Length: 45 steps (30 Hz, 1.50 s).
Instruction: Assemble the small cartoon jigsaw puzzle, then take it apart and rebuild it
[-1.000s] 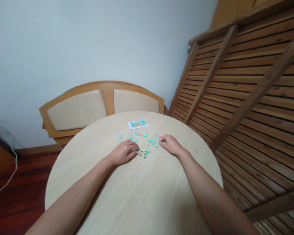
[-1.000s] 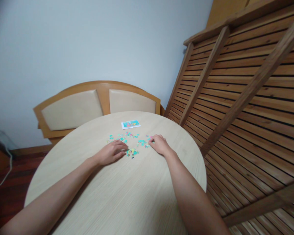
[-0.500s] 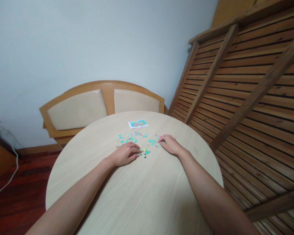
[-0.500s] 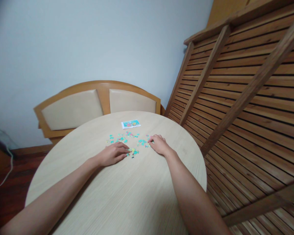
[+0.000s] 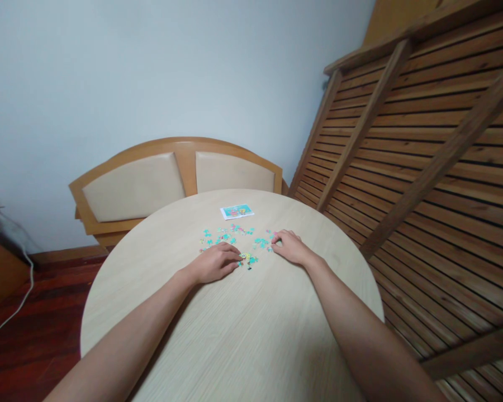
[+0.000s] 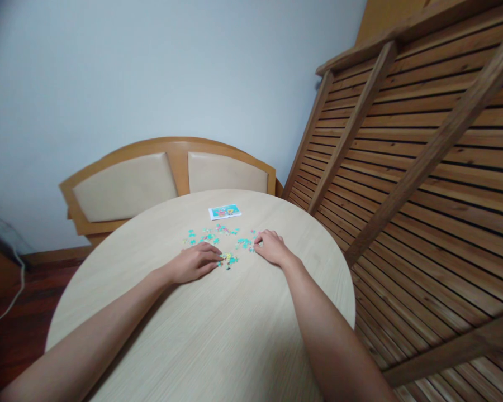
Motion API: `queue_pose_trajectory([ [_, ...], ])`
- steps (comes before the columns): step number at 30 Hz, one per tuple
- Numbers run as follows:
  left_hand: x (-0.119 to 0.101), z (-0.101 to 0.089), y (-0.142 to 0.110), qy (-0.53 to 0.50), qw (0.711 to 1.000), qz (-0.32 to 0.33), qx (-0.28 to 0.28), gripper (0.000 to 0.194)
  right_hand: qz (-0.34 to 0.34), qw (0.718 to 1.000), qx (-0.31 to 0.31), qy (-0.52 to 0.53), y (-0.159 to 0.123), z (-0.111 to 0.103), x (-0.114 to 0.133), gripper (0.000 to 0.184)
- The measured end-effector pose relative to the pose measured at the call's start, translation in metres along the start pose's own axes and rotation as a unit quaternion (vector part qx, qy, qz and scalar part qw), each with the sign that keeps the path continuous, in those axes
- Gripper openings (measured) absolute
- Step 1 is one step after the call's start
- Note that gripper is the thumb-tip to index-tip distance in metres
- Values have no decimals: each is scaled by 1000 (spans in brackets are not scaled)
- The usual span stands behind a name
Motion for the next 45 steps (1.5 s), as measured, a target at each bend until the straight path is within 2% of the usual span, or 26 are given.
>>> queue_pose_trajectory([
  [7, 1, 1, 0, -8, 1000, 0, -2, 28, -33, 999, -14, 37, -2, -4, 5, 17],
  [11, 1, -2, 1, -15, 1000, -19, -14, 28, -59, 987, -26, 149, -2, -10, 14, 18],
  [15, 5, -10, 4, -43, 993, -106, -36, 25, -52, 946, -39, 319, 0, -10, 29, 23],
  [19, 12, -13, 4, -92, 970, -210, -74, 26, -57, 908, -22, 415, -2, 0, 58, 31],
  [24, 16, -4, 6, -218, 941, -231, -114, 26, -84, 900, 16, 428, -7, 15, 89, 30],
  [28, 28, 4, 4, -266, 918, -261, -136, 29, -58, 883, 36, 465, -8, 27, 87, 34],
  [32, 30, 7, 3, -260, 920, -263, -131, 30, -17, 865, 70, 497, -10, 38, 80, 39],
  [37, 26, 6, 4, -243, 929, -255, -116, 32, -29, 853, 137, 503, -16, 46, 89, 44],
  [45, 28, 10, 4, -252, 929, -246, -113, 29, -26, 850, 126, 511, -12, 50, 82, 45],
])
Point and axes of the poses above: each hand's wrist, its own y-axis towards the middle knuckle, its own z-axis out of the palm, x = y × z, the point moved 9 cm from there along y, towards the middle knuckle, and after that the axes turned 11 degrees about y, right-handed, at the moved point
